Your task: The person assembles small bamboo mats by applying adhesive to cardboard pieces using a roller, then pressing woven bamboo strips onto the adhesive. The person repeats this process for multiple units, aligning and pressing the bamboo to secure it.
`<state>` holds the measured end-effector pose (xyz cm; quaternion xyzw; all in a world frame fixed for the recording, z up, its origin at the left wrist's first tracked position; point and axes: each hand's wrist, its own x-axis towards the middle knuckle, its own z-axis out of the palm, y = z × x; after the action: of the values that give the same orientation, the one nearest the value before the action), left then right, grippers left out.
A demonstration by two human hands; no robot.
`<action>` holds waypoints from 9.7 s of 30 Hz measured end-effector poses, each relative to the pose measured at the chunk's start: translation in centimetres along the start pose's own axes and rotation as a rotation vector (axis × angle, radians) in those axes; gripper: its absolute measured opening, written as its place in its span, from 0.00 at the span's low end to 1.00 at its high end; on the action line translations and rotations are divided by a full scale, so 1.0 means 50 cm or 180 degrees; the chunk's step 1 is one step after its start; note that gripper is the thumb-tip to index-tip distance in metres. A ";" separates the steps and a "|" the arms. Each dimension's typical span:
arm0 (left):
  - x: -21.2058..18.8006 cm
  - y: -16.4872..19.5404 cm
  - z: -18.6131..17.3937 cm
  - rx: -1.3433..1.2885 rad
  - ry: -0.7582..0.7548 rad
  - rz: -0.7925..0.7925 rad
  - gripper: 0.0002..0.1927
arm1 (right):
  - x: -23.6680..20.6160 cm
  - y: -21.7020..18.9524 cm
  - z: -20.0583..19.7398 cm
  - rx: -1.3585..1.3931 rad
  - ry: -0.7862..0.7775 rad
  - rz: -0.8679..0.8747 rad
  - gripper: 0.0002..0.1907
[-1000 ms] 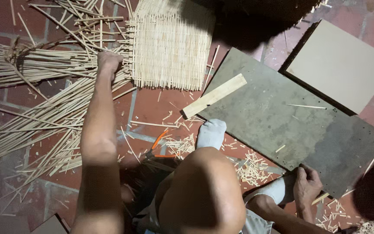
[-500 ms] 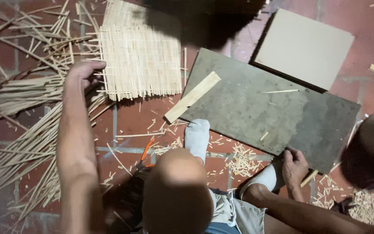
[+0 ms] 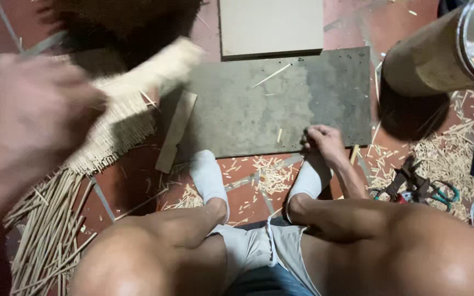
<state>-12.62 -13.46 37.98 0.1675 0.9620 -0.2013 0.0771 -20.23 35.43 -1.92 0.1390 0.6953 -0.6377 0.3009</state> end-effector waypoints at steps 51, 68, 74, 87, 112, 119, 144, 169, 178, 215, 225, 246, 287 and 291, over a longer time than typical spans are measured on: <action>0.198 0.540 0.629 -0.2985 0.0606 -0.1775 0.24 | 0.001 -0.037 0.062 -0.2848 0.1228 -0.1694 0.25; 0.308 0.446 0.578 -0.4565 -0.0618 -0.2495 0.38 | -0.022 -0.114 0.113 -0.2347 0.1207 -0.1902 0.23; 0.326 0.422 0.523 -0.4917 -0.0618 -0.2398 0.36 | -0.037 -0.143 0.128 -0.2196 0.1199 -0.1862 0.23; 0.224 0.416 0.507 -0.4612 0.0421 -0.2648 0.14 | -0.014 -0.124 0.152 -0.2693 0.0795 -0.2152 0.09; 0.227 0.419 0.472 -0.3152 0.0643 -0.0792 0.23 | -0.055 -0.042 0.252 -0.3757 -0.1693 -0.3028 0.11; 0.235 0.394 0.494 -0.3279 0.0026 -0.0574 0.25 | -0.058 -0.037 0.300 -0.5332 -0.1628 -0.3288 0.11; 0.233 0.407 0.558 -0.3191 0.0127 -0.0222 0.49 | -0.070 0.019 0.290 -0.4417 -0.1685 -0.2362 0.15; 0.211 0.419 0.543 -0.2992 0.0320 -0.0173 0.46 | -0.049 0.036 0.422 -0.2409 -0.2630 -0.1866 0.11; 0.222 0.409 0.526 -0.3064 0.0350 -0.0164 0.43 | -0.014 0.011 0.384 -0.3247 -0.3227 -0.1619 0.14; 0.380 0.297 0.584 -0.4712 0.1088 -0.1377 0.09 | 0.321 -0.467 0.350 -0.3857 -0.2755 -0.0761 0.22; 0.376 0.314 0.573 -0.4778 0.1321 -0.1404 0.08 | 0.320 -0.482 0.394 -0.3792 -0.3000 -0.0364 0.10; 0.414 0.321 0.572 -0.5287 0.1104 -0.1929 0.11 | 0.308 -0.468 0.445 -0.3525 -0.1843 -0.2511 0.05; 0.512 0.374 0.476 -0.3221 0.1710 -0.0633 0.20 | 0.284 -0.380 0.174 -0.4206 -0.0933 -0.1768 0.11; 0.606 0.399 0.452 -0.2759 0.1008 0.0177 0.13 | 0.278 -0.378 0.170 -0.4405 -0.0851 -0.2498 0.14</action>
<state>-32.00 3.23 3.71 0.1742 0.9525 0.2497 -0.0024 -39.95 21.75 4.93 -0.4107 0.8889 -0.1330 0.1536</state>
